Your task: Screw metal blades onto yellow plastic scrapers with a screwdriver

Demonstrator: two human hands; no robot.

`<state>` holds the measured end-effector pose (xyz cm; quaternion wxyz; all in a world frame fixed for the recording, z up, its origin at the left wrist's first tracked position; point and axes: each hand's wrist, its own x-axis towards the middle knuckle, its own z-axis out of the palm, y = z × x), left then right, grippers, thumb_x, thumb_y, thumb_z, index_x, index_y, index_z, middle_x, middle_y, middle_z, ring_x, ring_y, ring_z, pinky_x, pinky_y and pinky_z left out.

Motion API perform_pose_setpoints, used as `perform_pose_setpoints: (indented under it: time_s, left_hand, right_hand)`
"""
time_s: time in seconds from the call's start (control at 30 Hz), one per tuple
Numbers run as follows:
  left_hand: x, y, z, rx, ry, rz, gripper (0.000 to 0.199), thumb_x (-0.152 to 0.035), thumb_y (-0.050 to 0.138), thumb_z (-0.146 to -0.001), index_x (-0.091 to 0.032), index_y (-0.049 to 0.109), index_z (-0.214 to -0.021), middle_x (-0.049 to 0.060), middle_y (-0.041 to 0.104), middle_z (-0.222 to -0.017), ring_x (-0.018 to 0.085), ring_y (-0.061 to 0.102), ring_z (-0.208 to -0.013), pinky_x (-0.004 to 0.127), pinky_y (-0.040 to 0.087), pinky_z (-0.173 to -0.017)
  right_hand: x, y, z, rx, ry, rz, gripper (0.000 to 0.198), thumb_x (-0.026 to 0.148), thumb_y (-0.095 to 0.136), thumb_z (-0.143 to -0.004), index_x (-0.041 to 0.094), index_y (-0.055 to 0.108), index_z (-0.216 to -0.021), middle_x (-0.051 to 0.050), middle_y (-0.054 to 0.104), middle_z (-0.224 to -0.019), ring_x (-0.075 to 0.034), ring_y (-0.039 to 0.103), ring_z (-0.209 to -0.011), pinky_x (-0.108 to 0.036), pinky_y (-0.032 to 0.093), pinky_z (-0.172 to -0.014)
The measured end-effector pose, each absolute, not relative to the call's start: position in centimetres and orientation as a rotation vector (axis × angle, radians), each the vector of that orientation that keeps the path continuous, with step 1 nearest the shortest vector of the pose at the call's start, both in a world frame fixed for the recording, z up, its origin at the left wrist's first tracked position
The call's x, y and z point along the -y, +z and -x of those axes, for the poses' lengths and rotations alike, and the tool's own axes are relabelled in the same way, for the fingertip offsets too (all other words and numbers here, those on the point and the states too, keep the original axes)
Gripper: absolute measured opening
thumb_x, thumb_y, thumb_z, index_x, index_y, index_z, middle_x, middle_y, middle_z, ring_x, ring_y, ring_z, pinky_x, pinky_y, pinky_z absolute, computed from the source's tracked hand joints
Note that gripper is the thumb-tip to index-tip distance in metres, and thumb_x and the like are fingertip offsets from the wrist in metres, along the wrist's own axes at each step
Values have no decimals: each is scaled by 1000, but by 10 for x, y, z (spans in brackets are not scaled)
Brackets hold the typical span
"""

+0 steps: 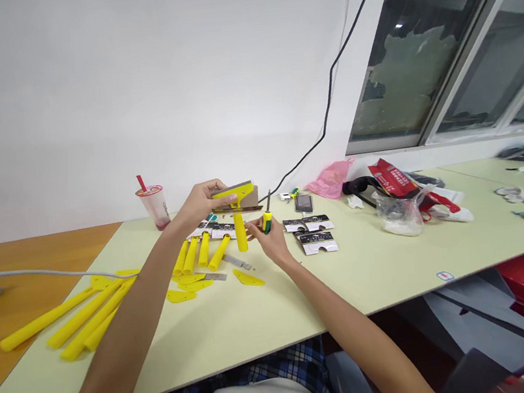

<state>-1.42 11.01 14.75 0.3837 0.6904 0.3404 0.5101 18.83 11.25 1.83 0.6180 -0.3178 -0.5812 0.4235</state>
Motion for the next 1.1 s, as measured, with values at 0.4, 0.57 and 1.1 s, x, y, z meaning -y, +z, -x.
perform_pose_setpoints:
  time_s: [0.4, 0.57, 1.1]
  left_hand:
    - [-106, 151, 23, -737, 1286, -1747, 52, -41, 104, -70, -18, 73, -104, 8, 81, -90, 23, 76, -78, 33, 62, -71]
    - [-96, 162, 42, -716, 1085, -1789, 67, -38, 100, -76, -21, 75, -135, 13, 84, -117, 28, 80, -101, 42, 67, -88]
    - [-83, 180, 97, -1045, 921, -2305, 27, -48, 72, -98, -27, 87, -91, 9, 66, -159, 37, 56, -151, 56, 46, -124]
  right_hand:
    - [-102, 21, -184, 1439, 1477, 530, 67, 58, 102, -71, 27, 43, -81, -3, 77, -98, -28, 81, -99, -52, 62, -100]
    - [-99, 22, -182, 1347, 1612, 506, 71, 47, 109, -62, 27, 43, -78, -2, 74, -93, -28, 80, -100, -46, 58, -103]
    - [-111, 19, -186, 1284, 1056, 686, 57, 36, 99, -64, 26, 45, -76, -5, 75, -111, -26, 66, -107, -41, 55, -92]
